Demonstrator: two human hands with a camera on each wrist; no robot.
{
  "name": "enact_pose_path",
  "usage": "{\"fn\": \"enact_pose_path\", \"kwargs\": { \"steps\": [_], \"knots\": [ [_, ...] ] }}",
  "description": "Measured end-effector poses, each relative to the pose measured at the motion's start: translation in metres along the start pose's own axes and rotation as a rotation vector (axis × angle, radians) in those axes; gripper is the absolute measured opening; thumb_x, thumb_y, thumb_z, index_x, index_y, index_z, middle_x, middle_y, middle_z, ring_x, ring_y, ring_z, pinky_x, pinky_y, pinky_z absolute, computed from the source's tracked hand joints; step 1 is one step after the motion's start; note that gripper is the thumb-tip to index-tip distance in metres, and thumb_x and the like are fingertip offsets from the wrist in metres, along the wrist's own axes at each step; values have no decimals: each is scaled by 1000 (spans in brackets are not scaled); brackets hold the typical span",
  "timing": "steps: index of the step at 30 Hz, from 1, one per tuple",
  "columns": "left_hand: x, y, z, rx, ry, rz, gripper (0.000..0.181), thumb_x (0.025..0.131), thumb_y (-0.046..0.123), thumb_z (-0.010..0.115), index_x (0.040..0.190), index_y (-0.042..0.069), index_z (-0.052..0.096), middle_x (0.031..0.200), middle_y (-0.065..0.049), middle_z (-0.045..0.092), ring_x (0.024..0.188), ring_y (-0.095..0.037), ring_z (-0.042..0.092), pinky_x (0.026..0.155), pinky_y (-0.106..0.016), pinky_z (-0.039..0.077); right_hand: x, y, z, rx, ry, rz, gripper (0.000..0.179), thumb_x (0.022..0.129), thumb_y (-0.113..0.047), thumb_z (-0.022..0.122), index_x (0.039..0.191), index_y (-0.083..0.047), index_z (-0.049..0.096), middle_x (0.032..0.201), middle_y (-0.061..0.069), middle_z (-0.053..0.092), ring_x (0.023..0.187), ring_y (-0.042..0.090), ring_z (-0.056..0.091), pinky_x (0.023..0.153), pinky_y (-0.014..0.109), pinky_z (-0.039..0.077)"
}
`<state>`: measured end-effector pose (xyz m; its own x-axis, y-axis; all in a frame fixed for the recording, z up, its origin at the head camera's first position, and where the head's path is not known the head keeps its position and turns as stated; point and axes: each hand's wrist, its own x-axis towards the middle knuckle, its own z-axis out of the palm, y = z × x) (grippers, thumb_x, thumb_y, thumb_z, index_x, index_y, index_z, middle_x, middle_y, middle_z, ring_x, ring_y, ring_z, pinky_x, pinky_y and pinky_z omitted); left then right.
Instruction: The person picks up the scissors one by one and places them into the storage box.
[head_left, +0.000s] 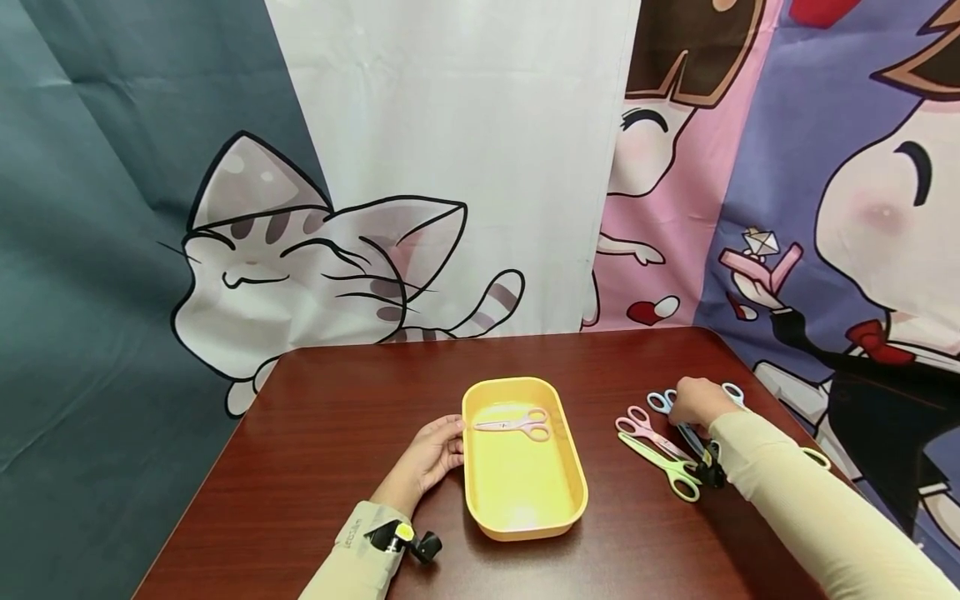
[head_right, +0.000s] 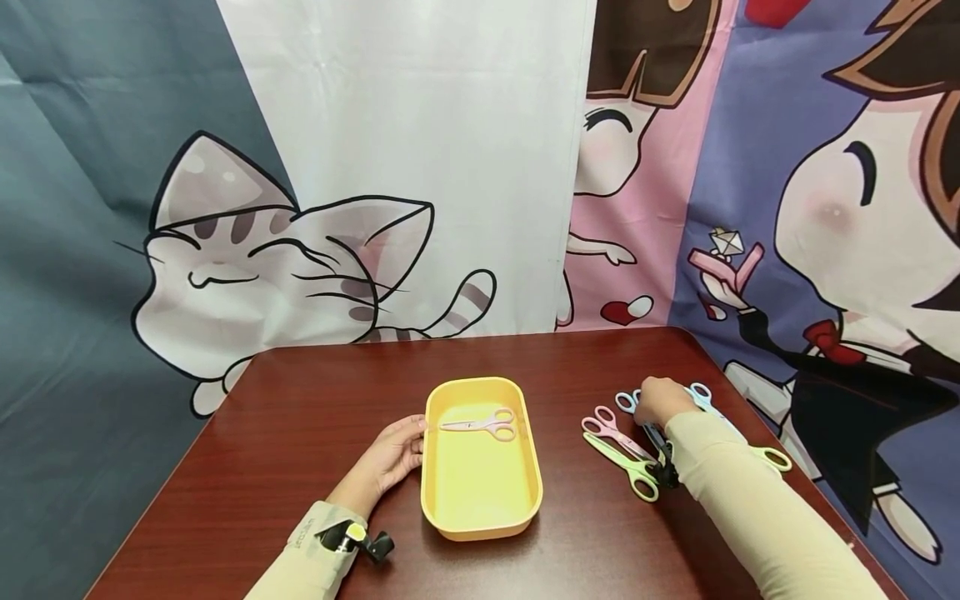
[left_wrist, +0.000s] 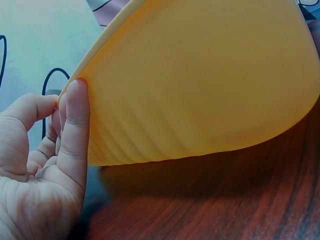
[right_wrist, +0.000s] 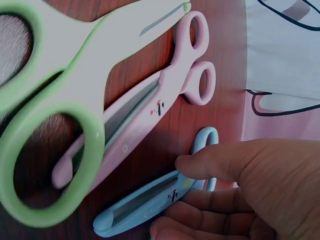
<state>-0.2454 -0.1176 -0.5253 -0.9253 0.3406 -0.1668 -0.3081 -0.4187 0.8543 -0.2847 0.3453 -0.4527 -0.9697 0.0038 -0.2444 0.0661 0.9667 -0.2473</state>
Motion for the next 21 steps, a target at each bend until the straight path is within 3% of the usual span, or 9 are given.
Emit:
{"fn": "enact_pose_path", "kwargs": {
  "steps": [9,17,21],
  "knots": [
    [2,-1,2,10,30,11,11,103,7,52,112,1,53,76,0,64,56,-6,60,55,-21,56,5,-23,-14,-49,51,-55,15,76,-13,69,79,-1,61,75,14,57,64,31,55,51,37,47],
    [0,1,2,28,33,4,10,102,7,53,111,1,54,76,1,65,56,-5,60,57,-22,57,11,-73,-23,-29,153,-148,21,78,-19,75,81,-2,63,73,10,60,64,28,56,57,38,47],
    [0,2,3,39,41,-17,12,102,7,54,112,1,53,78,0,65,56,-5,61,57,-22,58,13,-103,-25,-40,166,-198,19,78,-18,74,74,-5,61,67,8,58,60,25,55,53,35,45]
  ]
}}
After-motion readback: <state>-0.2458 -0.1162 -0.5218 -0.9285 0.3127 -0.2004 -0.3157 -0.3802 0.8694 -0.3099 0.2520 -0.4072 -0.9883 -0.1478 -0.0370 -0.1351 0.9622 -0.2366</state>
